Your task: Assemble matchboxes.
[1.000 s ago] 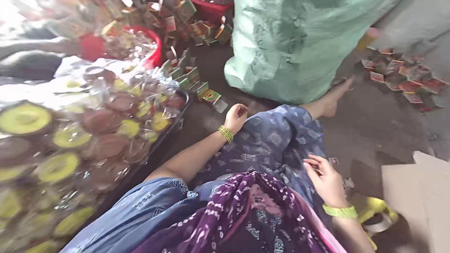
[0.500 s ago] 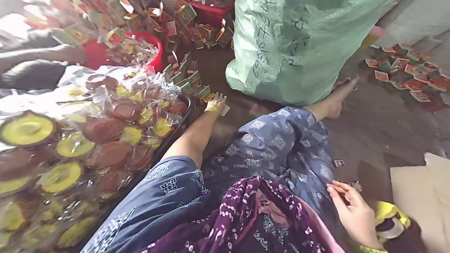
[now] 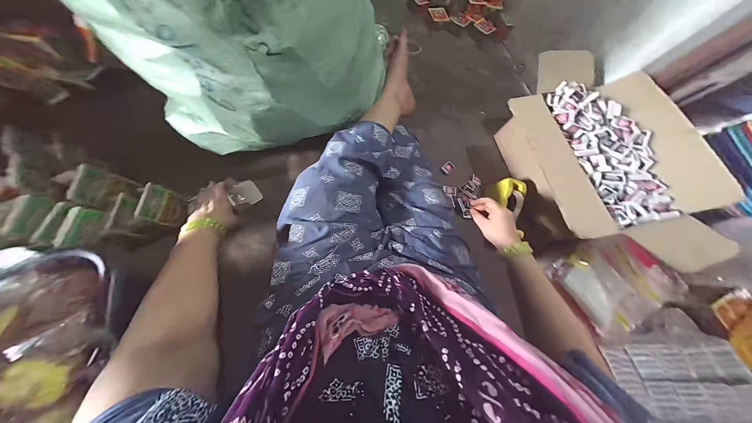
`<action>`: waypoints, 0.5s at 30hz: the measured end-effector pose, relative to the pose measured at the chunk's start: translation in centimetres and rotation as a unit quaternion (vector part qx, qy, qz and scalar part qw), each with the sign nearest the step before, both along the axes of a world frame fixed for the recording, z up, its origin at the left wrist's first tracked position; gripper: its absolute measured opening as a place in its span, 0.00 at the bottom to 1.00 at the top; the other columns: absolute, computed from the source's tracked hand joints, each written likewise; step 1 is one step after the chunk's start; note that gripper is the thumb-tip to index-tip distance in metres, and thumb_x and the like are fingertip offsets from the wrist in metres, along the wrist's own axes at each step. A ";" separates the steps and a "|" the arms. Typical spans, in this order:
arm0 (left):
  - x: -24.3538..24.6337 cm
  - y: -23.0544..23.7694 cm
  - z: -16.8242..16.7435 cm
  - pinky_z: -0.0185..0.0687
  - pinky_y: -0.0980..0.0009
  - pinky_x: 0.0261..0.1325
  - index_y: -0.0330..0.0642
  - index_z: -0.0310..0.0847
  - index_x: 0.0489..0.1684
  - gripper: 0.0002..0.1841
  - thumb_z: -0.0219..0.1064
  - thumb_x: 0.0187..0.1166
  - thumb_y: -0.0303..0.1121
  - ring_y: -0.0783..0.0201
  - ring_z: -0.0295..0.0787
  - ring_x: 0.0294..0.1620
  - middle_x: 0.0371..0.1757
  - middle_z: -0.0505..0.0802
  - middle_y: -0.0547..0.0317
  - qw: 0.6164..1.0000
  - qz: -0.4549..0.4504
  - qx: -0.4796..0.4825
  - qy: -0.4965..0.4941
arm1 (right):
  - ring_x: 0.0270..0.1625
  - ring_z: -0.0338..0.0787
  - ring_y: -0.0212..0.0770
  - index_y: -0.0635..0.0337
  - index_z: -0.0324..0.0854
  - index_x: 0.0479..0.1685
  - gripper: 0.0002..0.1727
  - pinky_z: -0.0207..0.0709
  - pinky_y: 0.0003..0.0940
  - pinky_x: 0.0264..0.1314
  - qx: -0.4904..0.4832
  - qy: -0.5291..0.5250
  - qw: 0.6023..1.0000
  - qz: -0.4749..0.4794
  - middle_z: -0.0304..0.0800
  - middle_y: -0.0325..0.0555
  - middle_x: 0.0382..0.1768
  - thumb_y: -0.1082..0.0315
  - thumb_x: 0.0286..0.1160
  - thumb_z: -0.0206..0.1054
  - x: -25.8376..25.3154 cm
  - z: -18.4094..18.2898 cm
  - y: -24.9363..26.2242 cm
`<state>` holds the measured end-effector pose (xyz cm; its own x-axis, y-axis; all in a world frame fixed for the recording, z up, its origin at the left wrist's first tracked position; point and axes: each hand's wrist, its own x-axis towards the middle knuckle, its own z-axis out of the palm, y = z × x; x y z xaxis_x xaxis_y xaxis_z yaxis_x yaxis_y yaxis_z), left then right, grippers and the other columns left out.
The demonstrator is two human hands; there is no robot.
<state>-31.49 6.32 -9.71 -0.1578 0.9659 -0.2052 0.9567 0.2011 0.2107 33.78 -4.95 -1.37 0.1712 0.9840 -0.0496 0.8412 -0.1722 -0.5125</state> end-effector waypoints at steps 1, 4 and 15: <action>0.5 -0.3 0.5 0.68 0.20 0.68 0.37 0.55 0.89 0.60 0.91 0.48 0.30 0.19 0.67 0.78 0.80 0.70 0.20 0.999 0.032 -0.015 0.012 | 0.62 0.92 0.43 0.62 0.84 0.65 0.19 0.81 0.44 0.72 -0.029 -0.015 0.999 -0.010 0.94 0.51 0.57 0.64 0.79 0.66 -0.1 0.1 0.3; -0.1 -0.2 1.4 0.68 0.18 0.67 0.32 0.53 0.88 0.58 0.89 0.52 0.36 0.15 0.66 0.77 0.76 0.71 0.13 0.992 0.091 -0.084 0.041 | 0.66 0.89 0.54 0.63 0.82 0.69 0.22 0.77 0.55 0.75 -0.109 -0.049 0.992 -0.031 0.91 0.58 0.60 0.63 0.79 0.68 -0.4 -0.4 1.7; 6.3 -7.8 1.1 0.72 0.37 0.78 0.27 0.33 0.92 0.74 0.88 0.50 0.58 0.31 0.75 0.78 0.80 0.71 0.20 0.975 0.176 -0.127 -0.051 | 0.68 0.86 0.66 0.67 0.78 0.68 0.25 0.77 0.67 0.68 -0.154 -0.119 0.976 -0.100 0.85 0.68 0.64 0.58 0.78 0.66 -1.9 -5.7 3.9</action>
